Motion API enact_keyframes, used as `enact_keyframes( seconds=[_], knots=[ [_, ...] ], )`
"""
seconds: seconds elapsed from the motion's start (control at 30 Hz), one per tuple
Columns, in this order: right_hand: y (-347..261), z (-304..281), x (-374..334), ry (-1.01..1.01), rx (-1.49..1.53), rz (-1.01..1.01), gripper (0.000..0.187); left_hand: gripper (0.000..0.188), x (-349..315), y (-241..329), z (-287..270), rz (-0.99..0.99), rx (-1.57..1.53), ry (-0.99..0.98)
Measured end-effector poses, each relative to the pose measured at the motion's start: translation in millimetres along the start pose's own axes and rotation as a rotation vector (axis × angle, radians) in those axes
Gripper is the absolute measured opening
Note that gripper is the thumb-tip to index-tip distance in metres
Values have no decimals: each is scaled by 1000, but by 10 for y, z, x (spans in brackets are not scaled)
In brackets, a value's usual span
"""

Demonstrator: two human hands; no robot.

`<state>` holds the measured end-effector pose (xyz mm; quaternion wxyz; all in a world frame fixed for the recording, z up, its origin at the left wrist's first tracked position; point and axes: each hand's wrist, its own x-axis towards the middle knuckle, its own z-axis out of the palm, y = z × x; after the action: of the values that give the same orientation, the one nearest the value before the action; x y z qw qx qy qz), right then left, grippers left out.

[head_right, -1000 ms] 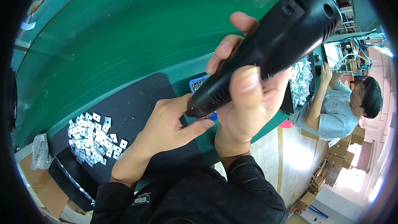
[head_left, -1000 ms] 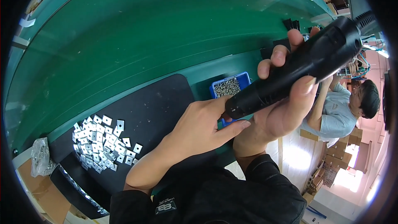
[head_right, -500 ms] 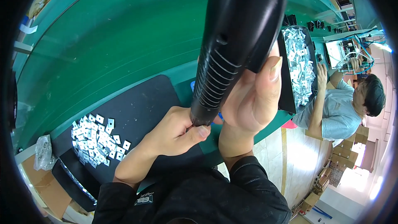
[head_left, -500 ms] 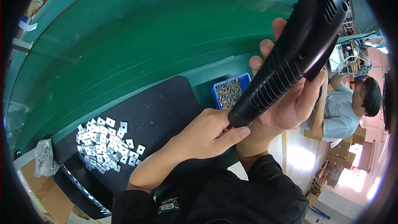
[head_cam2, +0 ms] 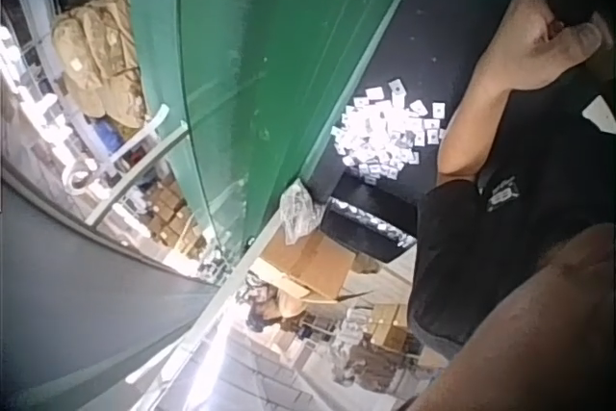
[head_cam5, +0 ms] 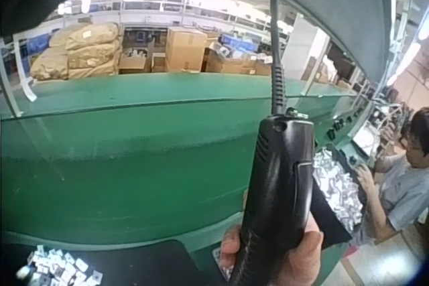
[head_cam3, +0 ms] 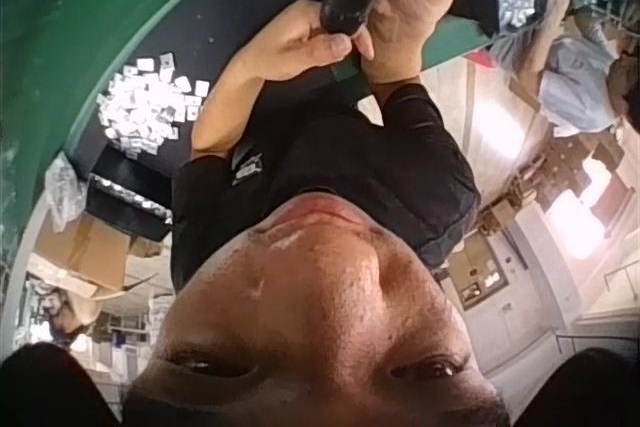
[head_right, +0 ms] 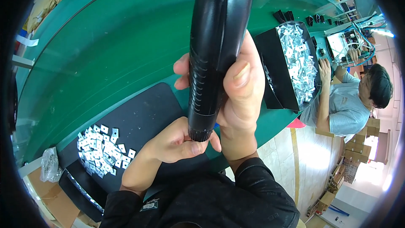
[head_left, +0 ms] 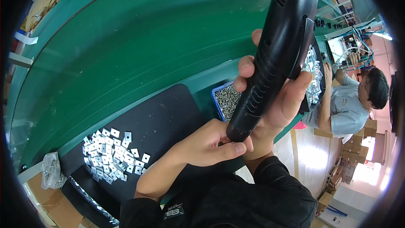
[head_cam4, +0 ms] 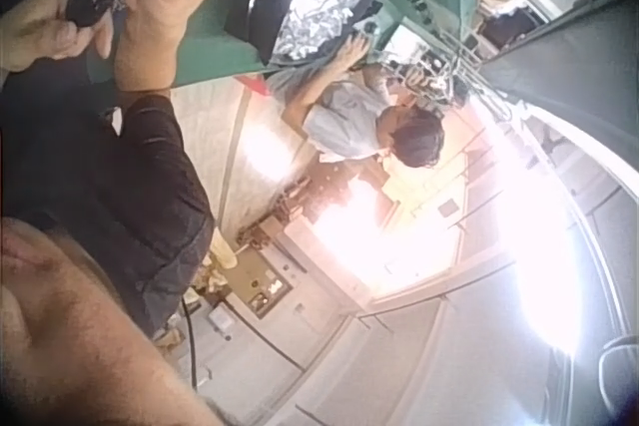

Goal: The person assembles components into a black plastic housing using an electric screwdriver to secure screws.

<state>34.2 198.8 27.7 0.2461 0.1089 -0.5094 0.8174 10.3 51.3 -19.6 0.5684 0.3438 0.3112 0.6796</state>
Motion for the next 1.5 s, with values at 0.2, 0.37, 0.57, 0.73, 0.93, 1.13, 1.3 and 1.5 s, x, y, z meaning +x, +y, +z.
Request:
enact_keyframes(
  seconds=[0.2,0.37,0.57,0.73,0.93,1.13,1.3,1.5],
  knots=[
    [-22,233,20,254,-95,0,78,32,23,135,3,-131,150,90],
    [-7,286,-48,278,-45,-46,84,22,-6,20,-88,10,380,164],
    [43,220,-170,102,-128,-134,85,16,9,-64,-103,41,407,265],
    [69,115,-171,-37,-278,-259,82,17,-14,-84,-144,33,419,282],
    [67,232,-168,56,-210,-201,81,16,0,-49,-170,59,465,294],
    [106,127,-171,63,-319,-152,82,29,26,-84,-245,73,489,342],
    [122,226,-28,92,-376,-164,75,50,-82,201,-284,179,725,399],
    [50,275,55,-37,-721,-107,62,34,-301,385,-299,547,411,689]
  ],
)
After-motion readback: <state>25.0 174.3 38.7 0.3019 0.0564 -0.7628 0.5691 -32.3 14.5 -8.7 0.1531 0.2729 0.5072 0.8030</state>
